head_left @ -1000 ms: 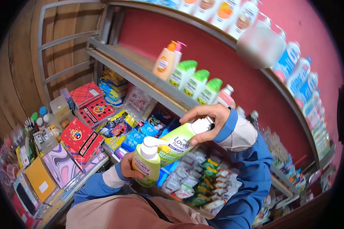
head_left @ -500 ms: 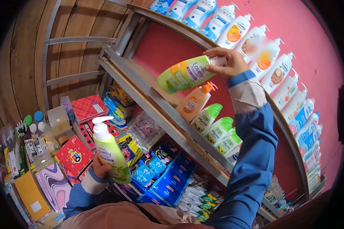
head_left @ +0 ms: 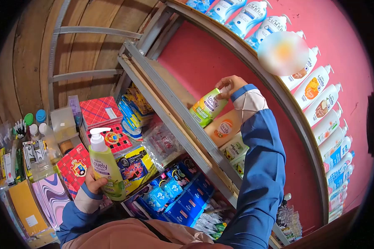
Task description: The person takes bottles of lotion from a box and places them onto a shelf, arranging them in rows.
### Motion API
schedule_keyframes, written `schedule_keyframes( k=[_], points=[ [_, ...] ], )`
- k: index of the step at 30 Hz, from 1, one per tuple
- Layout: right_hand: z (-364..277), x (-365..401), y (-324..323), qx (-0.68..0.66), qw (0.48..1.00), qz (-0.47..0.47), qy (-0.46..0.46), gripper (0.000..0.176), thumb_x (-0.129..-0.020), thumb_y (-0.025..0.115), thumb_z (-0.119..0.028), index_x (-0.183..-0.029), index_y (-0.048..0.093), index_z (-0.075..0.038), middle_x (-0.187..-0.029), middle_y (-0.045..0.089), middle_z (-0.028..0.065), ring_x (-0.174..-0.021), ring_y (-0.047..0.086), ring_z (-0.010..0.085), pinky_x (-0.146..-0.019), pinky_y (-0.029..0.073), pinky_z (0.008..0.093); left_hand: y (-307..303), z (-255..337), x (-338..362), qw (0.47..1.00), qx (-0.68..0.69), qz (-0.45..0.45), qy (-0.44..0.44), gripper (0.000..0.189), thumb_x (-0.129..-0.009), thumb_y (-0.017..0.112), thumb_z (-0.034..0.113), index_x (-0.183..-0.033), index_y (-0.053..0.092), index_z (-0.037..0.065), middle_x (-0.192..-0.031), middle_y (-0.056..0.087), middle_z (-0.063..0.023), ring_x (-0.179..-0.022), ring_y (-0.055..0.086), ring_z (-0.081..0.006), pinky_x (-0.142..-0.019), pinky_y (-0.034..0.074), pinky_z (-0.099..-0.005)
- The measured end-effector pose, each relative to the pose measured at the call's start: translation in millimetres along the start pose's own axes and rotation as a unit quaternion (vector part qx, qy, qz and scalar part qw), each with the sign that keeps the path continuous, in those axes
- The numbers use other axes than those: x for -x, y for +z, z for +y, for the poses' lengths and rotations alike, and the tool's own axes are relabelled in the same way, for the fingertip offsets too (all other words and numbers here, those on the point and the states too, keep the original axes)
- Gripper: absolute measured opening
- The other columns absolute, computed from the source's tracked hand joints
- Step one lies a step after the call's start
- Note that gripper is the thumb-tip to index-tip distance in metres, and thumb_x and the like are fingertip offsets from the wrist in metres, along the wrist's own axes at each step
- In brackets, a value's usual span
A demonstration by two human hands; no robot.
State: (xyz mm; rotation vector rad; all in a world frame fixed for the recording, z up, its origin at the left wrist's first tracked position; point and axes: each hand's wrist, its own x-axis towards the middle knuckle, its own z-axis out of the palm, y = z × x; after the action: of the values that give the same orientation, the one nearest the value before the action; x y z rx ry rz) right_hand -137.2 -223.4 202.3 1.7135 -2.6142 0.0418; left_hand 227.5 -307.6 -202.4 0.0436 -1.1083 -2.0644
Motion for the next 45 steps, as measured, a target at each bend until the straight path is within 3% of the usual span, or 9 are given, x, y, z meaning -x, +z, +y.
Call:
schedule_keyframes(
  k=[21,29,32,33,35,37,40,43,45],
  points=[
    [15,-9,-5,-0.1,0.991,-0.075,0.05,0.039,-0.069,0.081,-0.014,-0.101,0.064,-0.002,-0.089,0.067,0.0084,-0.078,0.064,0.0149,-0.066,0.053,0.0274,62,13,-75,0.986,-0.012,-0.165,-0.031,0.062,-0.07,0.078,0.018,-0.121,0.048,0.002,-0.107,0.063,-0.0089,-0.098,0.062,-0.0179,-0.088,0.047,-0.032],
    [12,-4,-12,-0.122,0.991,0.044,-0.013,0.05,-0.071,0.08,-0.024,-0.111,0.061,-0.001,-0.095,0.067,0.0119,-0.083,0.064,0.0162,-0.07,0.052,0.0302,97,36,-118,0.978,-0.03,-0.204,-0.01,0.054,-0.07,0.078,0.015,-0.115,0.051,0.0,-0.105,0.063,-0.0081,-0.096,0.061,-0.0159,-0.088,0.047,-0.0309],
    [-18,10,-32,-0.157,0.977,0.125,-0.077,0.052,-0.074,0.078,-0.028,-0.115,0.06,-0.003,-0.101,0.066,0.0115,-0.09,0.063,0.0166,-0.077,0.051,0.0311,118,54,-145,0.973,-0.053,-0.221,0.047,0.051,-0.071,0.078,0.014,-0.113,0.053,0.001,-0.104,0.063,-0.0071,-0.096,0.06,-0.0133,-0.087,0.047,-0.0295],
    [-30,14,-37,-0.249,0.946,0.116,-0.175,0.048,-0.077,0.075,-0.03,-0.117,0.06,-0.007,-0.105,0.065,0.0088,-0.092,0.061,0.0137,-0.08,0.05,0.0297,127,61,-158,0.969,-0.067,-0.227,0.068,0.05,-0.071,0.078,0.014,-0.112,0.053,0.001,-0.104,0.063,-0.0069,-0.095,0.06,-0.0128,-0.087,0.047,-0.0292],
    [-82,47,-54,-0.278,0.941,0.019,-0.192,0.048,-0.087,0.062,-0.031,-0.125,0.053,-0.005,-0.121,0.057,0.0108,-0.103,0.057,0.0157,-0.09,0.045,0.0303,148,83,-187,0.954,-0.103,-0.252,0.123,0.047,-0.072,0.078,0.015,-0.11,0.055,0.001,-0.102,0.063,-0.006,-0.093,0.06,-0.0112,-0.085,0.048,-0.0281],
    [-104,61,-59,-0.309,0.92,-0.054,-0.233,0.048,-0.084,0.067,-0.024,-0.125,0.053,-0.004,-0.12,0.057,0.0103,-0.104,0.056,0.0157,-0.088,0.047,0.0299,165,95,-219,0.947,-0.127,-0.257,0.142,0.045,-0.072,0.078,0.015,-0.108,0.056,0.001,-0.1,0.064,-0.0052,-0.091,0.059,-0.0106,-0.084,0.048,-0.0274],
    [-107,50,-63,-0.134,0.938,0.046,-0.316,0.043,-0.078,0.072,-0.013,-0.118,0.057,-0.003,-0.111,0.061,0.0085,-0.101,0.058,0.0146,-0.084,0.05,0.0288,186,93,-261,0.933,-0.133,-0.253,0.221,0.046,-0.071,0.079,0.017,-0.107,0.056,0.001,-0.097,0.064,-0.0048,-0.089,0.06,-0.0105,-0.082,0.049,-0.0265],
    [-94,39,-68,-0.124,0.964,0.06,-0.227,0.037,-0.074,0.075,-0.005,-0.108,0.061,-0.001,-0.101,0.063,0.0056,-0.094,0.06,0.0126,-0.08,0.051,0.0259,201,86,-287,0.926,-0.133,-0.251,0.248,0.045,-0.072,0.079,0.017,-0.107,0.057,0.0,-0.093,0.065,-0.0033,-0.086,0.06,-0.01,-0.081,0.049,-0.0263],
    [-85,32,-69,-0.102,0.964,0.11,-0.22,0.028,-0.075,0.073,-0.003,-0.101,0.063,-0.002,-0.094,0.065,0.0037,-0.085,0.061,0.0098,-0.076,0.05,0.024,205,75,-314,0.909,-0.21,-0.207,0.296,0.063,-0.069,0.08,0.026,-0.119,0.051,0.003,-0.112,0.057,-0.0115,-0.104,0.055,-0.0192,-0.091,0.044,-0.033]
  ],
)
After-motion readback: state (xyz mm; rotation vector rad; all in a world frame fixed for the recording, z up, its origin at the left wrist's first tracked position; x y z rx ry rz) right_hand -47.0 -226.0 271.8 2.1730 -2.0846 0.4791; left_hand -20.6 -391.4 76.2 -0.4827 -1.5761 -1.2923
